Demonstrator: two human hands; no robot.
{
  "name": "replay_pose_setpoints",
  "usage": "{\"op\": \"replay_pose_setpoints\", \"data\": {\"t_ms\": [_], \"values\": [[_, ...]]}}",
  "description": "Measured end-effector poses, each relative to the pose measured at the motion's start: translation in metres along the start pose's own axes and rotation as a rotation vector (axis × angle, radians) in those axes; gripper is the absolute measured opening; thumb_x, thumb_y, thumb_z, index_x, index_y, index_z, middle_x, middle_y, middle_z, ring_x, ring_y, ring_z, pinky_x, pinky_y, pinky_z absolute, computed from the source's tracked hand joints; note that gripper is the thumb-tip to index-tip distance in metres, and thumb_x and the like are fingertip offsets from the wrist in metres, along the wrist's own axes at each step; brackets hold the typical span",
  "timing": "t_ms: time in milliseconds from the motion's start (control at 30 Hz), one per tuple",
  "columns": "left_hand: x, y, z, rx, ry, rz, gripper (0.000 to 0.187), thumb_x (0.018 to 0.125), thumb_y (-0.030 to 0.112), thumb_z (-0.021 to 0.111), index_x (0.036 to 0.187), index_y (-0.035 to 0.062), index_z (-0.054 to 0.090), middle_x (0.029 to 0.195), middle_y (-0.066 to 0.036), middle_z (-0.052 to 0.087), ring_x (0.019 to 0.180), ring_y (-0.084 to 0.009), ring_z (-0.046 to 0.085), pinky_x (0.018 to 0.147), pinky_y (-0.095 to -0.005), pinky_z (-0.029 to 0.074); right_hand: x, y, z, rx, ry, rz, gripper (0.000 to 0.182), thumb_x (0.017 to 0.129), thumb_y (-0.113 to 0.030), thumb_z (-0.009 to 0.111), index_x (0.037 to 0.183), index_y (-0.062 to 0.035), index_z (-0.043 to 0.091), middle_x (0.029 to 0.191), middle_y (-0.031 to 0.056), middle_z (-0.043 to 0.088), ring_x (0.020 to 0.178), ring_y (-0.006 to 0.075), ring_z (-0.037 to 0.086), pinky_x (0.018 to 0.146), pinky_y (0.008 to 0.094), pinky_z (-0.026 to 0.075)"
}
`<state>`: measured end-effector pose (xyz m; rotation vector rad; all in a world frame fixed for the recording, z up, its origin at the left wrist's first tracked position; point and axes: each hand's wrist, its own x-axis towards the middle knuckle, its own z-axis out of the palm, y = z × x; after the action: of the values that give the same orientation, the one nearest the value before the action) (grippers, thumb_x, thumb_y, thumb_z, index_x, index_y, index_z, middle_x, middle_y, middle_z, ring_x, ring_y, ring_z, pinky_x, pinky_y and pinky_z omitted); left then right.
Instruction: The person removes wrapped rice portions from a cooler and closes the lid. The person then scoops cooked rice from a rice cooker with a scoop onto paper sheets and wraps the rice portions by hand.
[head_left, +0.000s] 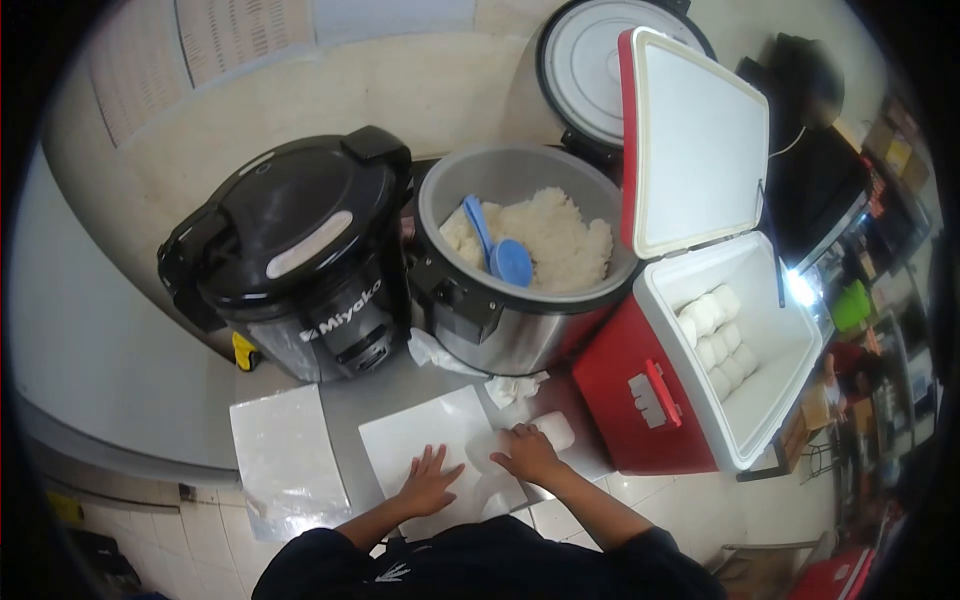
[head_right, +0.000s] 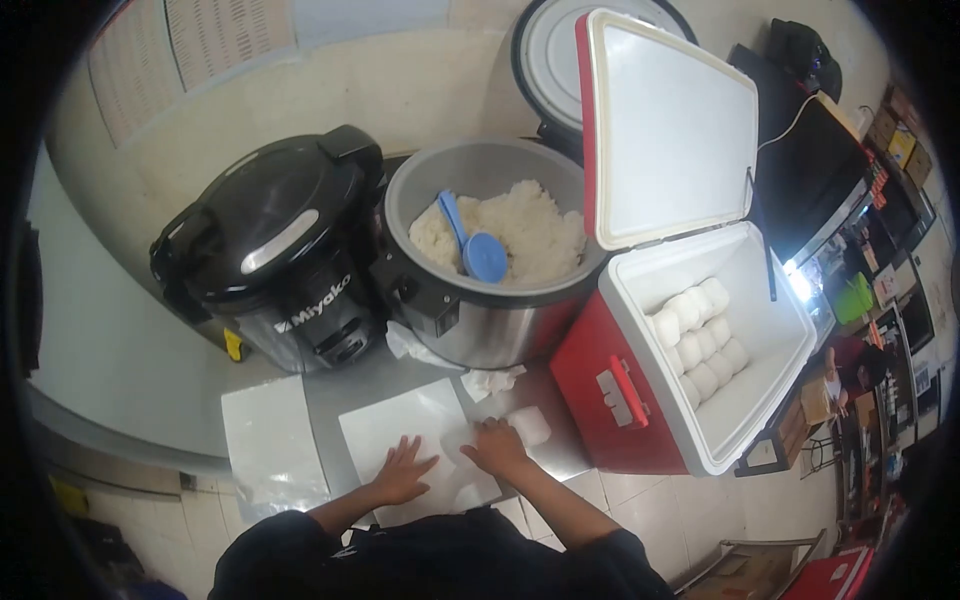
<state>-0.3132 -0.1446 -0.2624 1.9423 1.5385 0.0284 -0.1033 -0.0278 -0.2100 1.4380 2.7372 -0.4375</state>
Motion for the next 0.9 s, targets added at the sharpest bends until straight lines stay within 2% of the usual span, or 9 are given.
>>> {"op": "replay_pose_setpoints", "data": {"t_ms": [133,167,233,367,433,667,767,833,900], "values": [[0.011,-0.030,-0.016,-0.132,0.148,0.148,0.048,0.084,0.032,0.058,0.127,0.0135,0.049,0.140,-0.022,0.030,0.131,-0.0384,0.029,0.104,-0.0483,0.028,0.041,-0.044,-0.180,0.414,0.306,-0.310,0.020,0.080,-0.020,0.062,0.091,-0.0039,0.059,0.078,0.0125,0.060,0.077,0.0320,0.058,0.073,0.0395,0.047],[0.014,-0.031,-0.026,-0.133,0.145,0.153,0.048,0.084,0.032,0.058,0.127,0.0135,0.049,0.140,-0.022,0.030,0.131,-0.0384,0.029,0.104,-0.0483,0.028,0.066,-0.048,-0.218,0.355,0.491,-0.430,0.011,0.080,-0.014,0.060,0.082,-0.0043,0.056,0.075,0.0122,0.059,0.075,0.0322,0.057,0.066,0.0412,0.046],[0.014,-0.024,-0.065,-0.258,0.289,0.148,0.038,0.086,0.028,0.057,0.119,0.0089,0.055,0.125,-0.018,0.051,0.115,-0.0327,0.049,0.096,-0.0401,0.039,0.131,-0.045,-0.262,0.211,0.599,-0.431,0.008,0.079,-0.012,0.058,0.079,-0.0048,0.055,0.075,0.0123,0.058,0.074,0.0323,0.057,0.065,0.0425,0.044],[0.019,-0.011,-0.124,-0.406,0.463,0.156,0.031,0.085,0.022,0.058,0.112,0.0075,0.059,0.111,-0.015,0.061,0.102,-0.0314,0.058,0.087,-0.0383,0.045,0.274,0.013,-0.241,-0.290,0.578,-0.398,0.005,0.076,-0.014,0.055,0.075,-0.0097,0.057,0.079,0.0074,0.057,0.079,0.0263,0.057,0.070,0.0385,0.043],[0.022,-0.005,-0.146,-0.531,0.651,0.117,0.023,0.083,0.015,0.060,0.104,0.0056,0.062,0.100,-0.015,0.064,0.093,-0.0315,0.062,0.081,-0.0375,0.048,0.323,0.042,-0.221,-0.830,0.444,-0.746,0.004,0.074,-0.017,0.054,0.074,-0.0158,0.058,0.083,0.0004,0.053,0.087,0.0183,0.053,0.075,0.0323,0.041],[0.041,-0.001,-0.201,-0.707,0.774,0.123,0.017,0.081,0.007,0.060,0.097,0.0034,0.064,0.093,-0.014,0.065,0.087,-0.0290,0.062,0.077,-0.0325,0.047,0.370,0.075,-0.191,-0.996,0.381,-1.272,0.009,0.073,-0.023,0.056,0.080,-0.0182,0.058,0.101,-0.0013,0.051,0.102,0.0147,0.047,0.084,0.0298,0.039],[0.050,0.001,-0.229,-0.695,0.830,0.200,0.015,0.080,0.004,0.057,0.094,0.0020,0.064,0.090,-0.014,0.065,0.083,-0.0277,0.062,0.075,-0.0318,0.047,0.368,0.065,-0.211,-1.008,0.294,-1.220,0.009,0.073,-0.024,0.057,0.079,-0.0170,0.057,0.099,0.0006,0.057,0.095,0.0160,0.054,0.080,0.0312,0.041],[0.052,0.007,-0.244,-0.675,1.052,0.303,0.015,0.080,0.003,0.055,0.092,-0.0006,0.063,0.087,-0.014,0.064,0.079,-0.0277,0.060,0.073,-0.0335,0.047,0.354,0.039,-0.245,-0.997,-0.037,-0.622,0.010,0.076,-0.023,0.057,0.082,-0.0153,0.059,0.087,0.0017,0.062,0.080,0.0190,0.061,0.076,0.0341,0.043],[0.056,0.014,-0.255,-0.657,1.134,0.340,0.016,0.079,0.003,0.055,0.092,-0.0012,0.063,0.087,-0.014,0.064,0.079,-0.0280,0.060,0.073,-0.0342,0.047,0.349,0.033,-0.267,-1.059,0.050,-0.581,0.010,0.077,-0.022,0.057,0.083,-0.0148,0.059,0.080,0.0006,0.062,0.073,0.0192,0.061,0.072,0.0343,0.044]]}}
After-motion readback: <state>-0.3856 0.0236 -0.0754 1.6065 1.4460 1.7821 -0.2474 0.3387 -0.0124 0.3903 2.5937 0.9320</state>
